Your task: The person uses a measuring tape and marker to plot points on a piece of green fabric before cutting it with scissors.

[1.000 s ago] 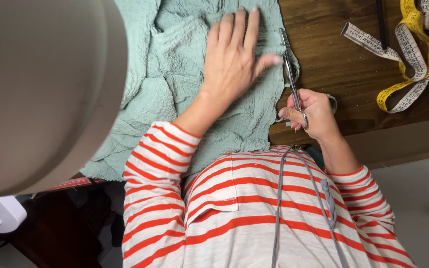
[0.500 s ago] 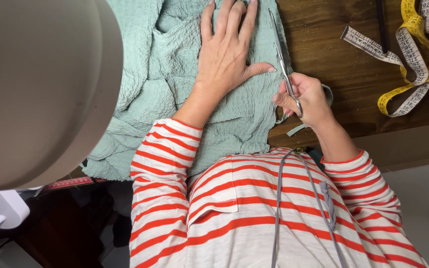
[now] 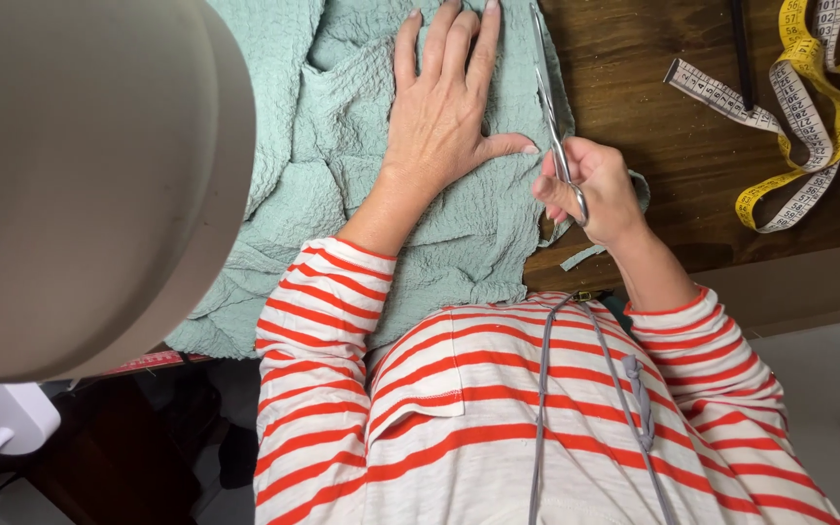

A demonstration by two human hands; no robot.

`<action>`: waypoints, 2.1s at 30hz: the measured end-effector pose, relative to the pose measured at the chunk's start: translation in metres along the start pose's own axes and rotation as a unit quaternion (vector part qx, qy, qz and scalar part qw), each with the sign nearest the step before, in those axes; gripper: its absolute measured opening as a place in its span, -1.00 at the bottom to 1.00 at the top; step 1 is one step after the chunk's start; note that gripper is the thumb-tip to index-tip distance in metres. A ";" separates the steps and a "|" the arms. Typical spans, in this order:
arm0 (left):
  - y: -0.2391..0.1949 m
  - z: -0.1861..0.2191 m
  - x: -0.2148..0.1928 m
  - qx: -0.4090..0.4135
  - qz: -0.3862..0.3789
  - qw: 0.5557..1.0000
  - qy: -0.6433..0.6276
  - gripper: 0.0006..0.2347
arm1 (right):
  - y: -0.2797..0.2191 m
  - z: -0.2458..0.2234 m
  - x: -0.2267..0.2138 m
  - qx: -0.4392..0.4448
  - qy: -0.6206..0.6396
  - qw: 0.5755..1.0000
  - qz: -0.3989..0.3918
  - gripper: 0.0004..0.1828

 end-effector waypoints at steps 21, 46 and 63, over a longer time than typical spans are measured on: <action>-0.028 0.019 -0.035 -0.021 0.049 0.998 0.014 -0.12 | -0.027 0.033 -0.010 0.051 -0.021 0.998 0.029 -0.66; -0.016 0.007 -0.022 -0.002 -0.030 0.999 -0.030 -0.17 | -0.039 0.032 0.001 0.035 0.042 0.997 -0.057 -0.58; -0.016 0.006 -0.026 0.000 -0.023 0.999 -0.039 -0.09 | -0.036 0.026 0.000 0.065 -0.011 0.998 -0.009 -0.64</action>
Point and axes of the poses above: each hand's wrist, its own y-axis towards the middle knuckle, its own x-axis out of the palm, z = x × y, the point moved 8 cm from there along y, towards the middle knuckle, and after that the axes turned 7 degrees about z, right-handed, at the moved point
